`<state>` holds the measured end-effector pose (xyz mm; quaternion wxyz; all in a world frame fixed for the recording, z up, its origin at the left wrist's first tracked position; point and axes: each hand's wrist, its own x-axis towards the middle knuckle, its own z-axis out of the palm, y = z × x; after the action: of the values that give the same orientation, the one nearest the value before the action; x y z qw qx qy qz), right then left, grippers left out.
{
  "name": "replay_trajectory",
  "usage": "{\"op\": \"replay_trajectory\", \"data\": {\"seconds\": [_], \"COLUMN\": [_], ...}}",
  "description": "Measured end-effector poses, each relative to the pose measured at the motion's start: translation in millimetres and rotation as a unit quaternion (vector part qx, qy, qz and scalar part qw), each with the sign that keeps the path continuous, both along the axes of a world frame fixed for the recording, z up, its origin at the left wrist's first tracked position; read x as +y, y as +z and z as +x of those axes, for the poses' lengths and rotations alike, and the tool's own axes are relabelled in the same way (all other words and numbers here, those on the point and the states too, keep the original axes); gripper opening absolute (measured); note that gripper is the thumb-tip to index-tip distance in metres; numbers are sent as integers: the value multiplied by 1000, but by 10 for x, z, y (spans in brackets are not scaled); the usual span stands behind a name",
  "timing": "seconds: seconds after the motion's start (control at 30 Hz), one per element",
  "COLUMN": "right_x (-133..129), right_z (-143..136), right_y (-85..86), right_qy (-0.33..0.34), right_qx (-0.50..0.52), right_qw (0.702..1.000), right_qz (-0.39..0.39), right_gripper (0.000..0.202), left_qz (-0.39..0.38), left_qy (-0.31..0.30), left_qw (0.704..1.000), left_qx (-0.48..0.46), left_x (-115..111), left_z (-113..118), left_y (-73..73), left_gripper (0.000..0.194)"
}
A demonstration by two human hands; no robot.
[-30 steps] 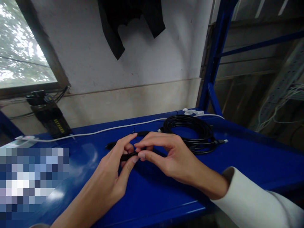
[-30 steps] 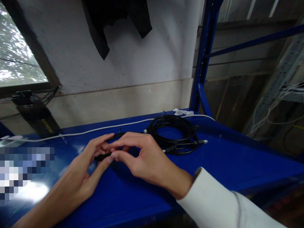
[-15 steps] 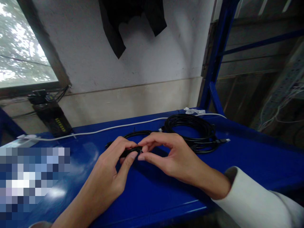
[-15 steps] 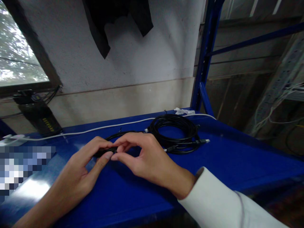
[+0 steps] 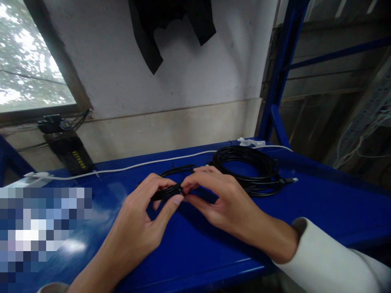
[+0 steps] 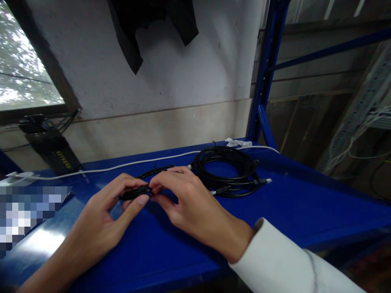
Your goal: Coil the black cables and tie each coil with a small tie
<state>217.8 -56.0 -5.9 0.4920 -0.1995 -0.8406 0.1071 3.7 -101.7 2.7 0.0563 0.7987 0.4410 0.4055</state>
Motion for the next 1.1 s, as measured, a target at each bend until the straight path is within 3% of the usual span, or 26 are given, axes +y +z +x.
{"op": "replay_trajectory", "data": {"seconds": [0.4, 0.83, 1.1], "right_x": [-43, -55, -28], "right_z": [-17, -8, -15], "right_y": [1, 25, 28], "right_qy": [-12, -80, -60], "right_qx": [-29, -43, -56], "right_qw": [999, 996, 996], "right_qz": [36, 13, -29], "right_gripper": [20, 18, 19], "left_qz": [18, 43, 42], "left_qy": [19, 5, 14], "left_qw": [1000, 999, 999], "left_qx": [7, 11, 4], "left_x": [30, 30, 16], "left_z": [19, 29, 48], "left_y": [-37, -46, -24], "left_gripper": [6, 4, 8]}}
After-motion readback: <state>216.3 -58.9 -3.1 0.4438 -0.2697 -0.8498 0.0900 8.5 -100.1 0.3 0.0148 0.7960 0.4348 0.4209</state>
